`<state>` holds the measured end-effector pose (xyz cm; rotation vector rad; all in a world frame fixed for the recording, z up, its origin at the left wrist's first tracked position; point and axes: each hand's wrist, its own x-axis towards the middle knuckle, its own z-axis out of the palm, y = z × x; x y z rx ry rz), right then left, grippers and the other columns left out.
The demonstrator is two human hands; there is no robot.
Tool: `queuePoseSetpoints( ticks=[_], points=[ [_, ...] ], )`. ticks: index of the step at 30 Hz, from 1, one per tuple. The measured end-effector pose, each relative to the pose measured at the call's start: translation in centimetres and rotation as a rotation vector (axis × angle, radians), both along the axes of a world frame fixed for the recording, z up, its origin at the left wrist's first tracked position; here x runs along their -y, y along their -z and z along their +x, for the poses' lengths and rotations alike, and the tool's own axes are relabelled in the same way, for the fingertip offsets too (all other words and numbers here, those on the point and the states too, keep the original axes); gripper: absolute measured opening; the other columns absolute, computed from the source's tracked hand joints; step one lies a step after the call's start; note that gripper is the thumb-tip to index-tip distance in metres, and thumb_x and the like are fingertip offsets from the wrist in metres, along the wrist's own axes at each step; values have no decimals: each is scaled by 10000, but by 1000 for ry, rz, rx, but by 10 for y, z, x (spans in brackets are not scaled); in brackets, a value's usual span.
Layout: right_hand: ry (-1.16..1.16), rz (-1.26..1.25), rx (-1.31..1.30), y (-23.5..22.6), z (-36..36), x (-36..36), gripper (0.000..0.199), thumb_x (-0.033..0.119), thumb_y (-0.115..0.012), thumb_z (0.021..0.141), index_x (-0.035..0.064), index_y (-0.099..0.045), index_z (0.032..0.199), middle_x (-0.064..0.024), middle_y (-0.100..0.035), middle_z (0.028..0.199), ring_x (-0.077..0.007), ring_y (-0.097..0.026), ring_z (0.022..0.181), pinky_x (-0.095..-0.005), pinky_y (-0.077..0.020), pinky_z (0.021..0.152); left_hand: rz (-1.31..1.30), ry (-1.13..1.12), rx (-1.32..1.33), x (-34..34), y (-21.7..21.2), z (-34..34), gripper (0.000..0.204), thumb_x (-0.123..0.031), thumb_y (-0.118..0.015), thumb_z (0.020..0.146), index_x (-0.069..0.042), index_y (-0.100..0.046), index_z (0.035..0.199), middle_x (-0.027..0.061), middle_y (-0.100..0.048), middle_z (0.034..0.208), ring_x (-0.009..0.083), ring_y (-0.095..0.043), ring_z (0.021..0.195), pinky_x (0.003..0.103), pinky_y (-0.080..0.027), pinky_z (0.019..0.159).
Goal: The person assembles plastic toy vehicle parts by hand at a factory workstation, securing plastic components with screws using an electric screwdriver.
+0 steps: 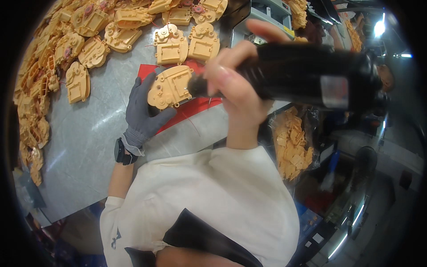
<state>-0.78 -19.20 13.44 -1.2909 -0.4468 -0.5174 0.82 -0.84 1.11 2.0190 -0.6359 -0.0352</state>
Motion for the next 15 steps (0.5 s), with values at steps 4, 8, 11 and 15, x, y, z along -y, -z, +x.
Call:
queuePoseSetpoints(
  ticks=[4, 8, 11, 15],
  points=[
    [59, -70, -110, 12, 25, -26, 500, 10, -484, 736, -4, -368, 1222, -71, -448, 609, -188, -473, 514, -378, -434, 608, -11, -30, 39, -3, 10, -1, 803, -320, -742, 650, -16, -397, 1308, 151, -577, 1112, 317, -529, 1061, 474, -256, 1074],
    [109, -130, -141, 9, 35, -37, 446, 4, -520, 715, -11, -389, 1140, -85, -451, 579, -191, -471, 487, -370, -437, 572, -71, -20, 119, -2, 14, -2, 791, -359, -730, 673, -13, -401, 1304, 138, -603, 1026, 275, -567, 965, 471, -292, 1044],
    [96, -168, -135, 9, 39, -43, 431, 2, -521, 711, -14, -390, 1122, -87, -457, 585, -190, -468, 484, -364, -438, 566, -38, 18, -10, -5, 12, -1, 815, -341, -743, 644, -44, -391, 1317, 158, -566, 1158, 361, -511, 1096, 495, -245, 1081],
    [108, -177, -160, 16, 42, -49, 417, -10, -526, 702, -15, -392, 1097, -92, -475, 595, -189, -466, 483, -352, -435, 551, -45, 1, 81, -6, 13, 1, 807, -366, -743, 663, -27, -396, 1308, 127, -601, 963, 269, -570, 923, 466, -317, 1026]
  ],
)
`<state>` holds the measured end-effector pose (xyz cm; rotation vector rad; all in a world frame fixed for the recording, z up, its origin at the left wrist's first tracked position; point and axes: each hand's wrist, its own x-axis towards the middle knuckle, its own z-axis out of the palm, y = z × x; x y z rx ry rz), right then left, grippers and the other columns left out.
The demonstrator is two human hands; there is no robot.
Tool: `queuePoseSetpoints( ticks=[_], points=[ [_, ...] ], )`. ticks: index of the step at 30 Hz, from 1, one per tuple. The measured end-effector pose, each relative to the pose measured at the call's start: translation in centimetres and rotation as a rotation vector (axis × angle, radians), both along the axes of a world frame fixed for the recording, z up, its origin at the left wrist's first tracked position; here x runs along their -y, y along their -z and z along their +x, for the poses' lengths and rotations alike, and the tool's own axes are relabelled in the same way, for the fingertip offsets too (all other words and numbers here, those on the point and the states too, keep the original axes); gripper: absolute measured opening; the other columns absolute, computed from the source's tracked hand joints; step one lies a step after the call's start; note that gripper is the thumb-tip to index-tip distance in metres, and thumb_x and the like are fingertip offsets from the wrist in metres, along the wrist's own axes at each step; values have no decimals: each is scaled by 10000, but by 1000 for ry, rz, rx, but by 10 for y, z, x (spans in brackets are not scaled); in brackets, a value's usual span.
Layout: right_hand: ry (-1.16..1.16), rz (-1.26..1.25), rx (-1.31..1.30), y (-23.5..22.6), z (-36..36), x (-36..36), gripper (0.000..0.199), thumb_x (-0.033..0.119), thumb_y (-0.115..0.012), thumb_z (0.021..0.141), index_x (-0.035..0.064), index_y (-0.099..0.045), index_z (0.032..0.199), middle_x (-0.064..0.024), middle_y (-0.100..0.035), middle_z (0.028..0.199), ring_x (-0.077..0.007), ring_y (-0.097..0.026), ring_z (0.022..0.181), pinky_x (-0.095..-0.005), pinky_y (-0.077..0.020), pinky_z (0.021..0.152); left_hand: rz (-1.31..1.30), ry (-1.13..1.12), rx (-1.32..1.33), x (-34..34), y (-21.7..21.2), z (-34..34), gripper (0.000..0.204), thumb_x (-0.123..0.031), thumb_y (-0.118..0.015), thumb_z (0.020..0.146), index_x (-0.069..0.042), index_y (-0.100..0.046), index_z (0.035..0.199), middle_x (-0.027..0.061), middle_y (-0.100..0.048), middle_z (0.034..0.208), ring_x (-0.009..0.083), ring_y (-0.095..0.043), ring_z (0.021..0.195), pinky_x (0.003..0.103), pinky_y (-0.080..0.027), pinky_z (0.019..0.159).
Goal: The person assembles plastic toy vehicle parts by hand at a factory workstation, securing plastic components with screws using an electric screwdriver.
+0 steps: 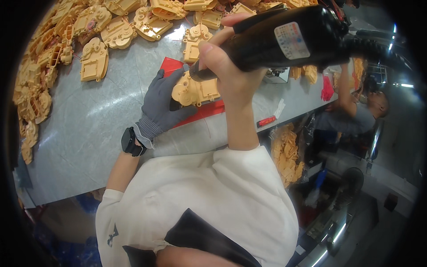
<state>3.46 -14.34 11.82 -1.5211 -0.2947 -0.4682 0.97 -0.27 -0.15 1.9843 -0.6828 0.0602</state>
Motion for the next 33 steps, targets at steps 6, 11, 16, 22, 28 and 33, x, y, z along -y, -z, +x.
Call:
queuePoseSetpoints(
  ticks=[6, 11, 16, 22, 28, 33],
  points=[
    [16, -40, -43, 7, 9, -1, 397, -36, -526, 707, 4, -401, 1082, -94, -485, 599, -184, -457, 474, -338, -427, 534, 15, 11, -29, -2, -1, 1, 802, -363, -750, 656, -46, -399, 1303, 117, -596, 1022, 263, -563, 953, 468, -325, 1023],
    [-120, 67, -6, 12, 12, 4, 375, -54, -526, 705, 28, -410, 1052, -98, -495, 607, -175, -453, 478, -331, -423, 525, -28, 23, -83, -2, -1, -1, 847, -304, -773, 635, -51, -375, 1339, 137, -586, 1091, 287, -548, 1055, 479, -250, 1083],
    [-128, 54, -43, 14, 14, 0, 350, -75, -531, 697, 41, -405, 1002, -101, -499, 618, -176, -463, 477, -311, -427, 511, -14, 29, -91, -2, 0, 1, 852, -281, -782, 624, -50, -377, 1337, 124, -588, 1088, 278, -548, 1054, 478, -254, 1081],
    [-163, 100, -76, 17, 21, 9, 317, -18, -548, 707, 57, -427, 990, -69, -459, 611, -173, -458, 496, -333, -434, 570, 33, 16, -104, 2, -6, 1, 850, -288, -777, 632, -53, -369, 1340, 120, -591, 1085, 278, -544, 1065, 481, -256, 1077],
    [-131, 399, -137, 28, 24, 27, 348, -43, -526, 713, 18, -456, 1049, -68, -492, 627, -172, -491, 495, -307, -429, 540, 18, -91, -134, 15, -9, -1, 760, -340, -732, 692, -45, -401, 1309, 130, -593, 1050, 256, -558, 1029, 450, -323, 1033],
    [-96, 417, 219, -18, -54, 73, 376, 97, -506, 721, 56, -518, 1095, 5, -401, 641, -121, -410, 575, -327, -354, 678, -76, -125, -586, 17, -38, -15, 651, -175, -695, 740, -8, -410, 1301, 141, -535, 1174, 239, -539, 1086, 387, -382, 998]
  ],
)
